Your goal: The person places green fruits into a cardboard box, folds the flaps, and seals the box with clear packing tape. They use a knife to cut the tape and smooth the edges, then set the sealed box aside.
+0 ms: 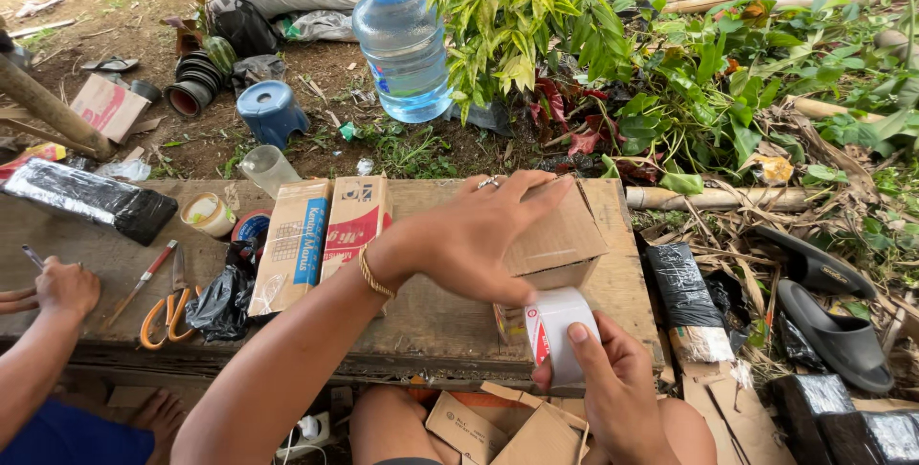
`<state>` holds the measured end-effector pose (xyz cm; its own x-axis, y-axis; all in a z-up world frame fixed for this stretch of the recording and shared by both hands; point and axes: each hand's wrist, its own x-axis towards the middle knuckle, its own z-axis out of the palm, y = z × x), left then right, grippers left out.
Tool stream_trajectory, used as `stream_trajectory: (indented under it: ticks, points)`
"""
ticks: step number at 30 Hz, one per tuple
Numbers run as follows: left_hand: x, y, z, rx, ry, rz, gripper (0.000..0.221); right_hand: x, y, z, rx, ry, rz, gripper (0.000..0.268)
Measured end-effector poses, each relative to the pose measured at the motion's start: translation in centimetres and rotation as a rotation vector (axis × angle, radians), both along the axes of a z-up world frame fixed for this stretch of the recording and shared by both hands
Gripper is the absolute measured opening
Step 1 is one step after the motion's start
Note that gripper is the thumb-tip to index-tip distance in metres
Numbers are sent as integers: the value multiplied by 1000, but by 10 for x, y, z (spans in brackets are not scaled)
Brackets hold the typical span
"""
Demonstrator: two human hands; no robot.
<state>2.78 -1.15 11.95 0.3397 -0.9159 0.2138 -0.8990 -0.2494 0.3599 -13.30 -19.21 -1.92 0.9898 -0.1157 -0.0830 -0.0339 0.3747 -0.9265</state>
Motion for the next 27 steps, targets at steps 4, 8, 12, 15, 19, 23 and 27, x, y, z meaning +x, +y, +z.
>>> stream_trajectory:
  ticks: [4, 8, 12, 15, 19, 23, 27]
  points:
    - [-17, -44, 9, 158, 46, 546, 76, 1, 2, -4, -15, -4, -13, 37]
    - [-46, -84, -12, -164, -282, 740, 85, 0, -4, -33, -32, -97, -16, 32]
    - [-45, -88, -28, -144, -353, 746, 83, -1, -14, -77, -145, -217, -148, 33]
    - [-45, -87, -33, -177, -553, 733, 87, -4, -14, -91, -411, -345, -204, 32]
    - [-46, -84, -34, -373, -877, 757, 89, 4, -9, -75, -663, -723, -212, 37]
    - [-51, -80, -42, -323, -855, 760, 86, 21, -12, -52, -854, -967, -254, 41]
    - [-51, -75, -45, -236, -904, 685, 84, 15, -12, -46, -859, -878, -237, 44]
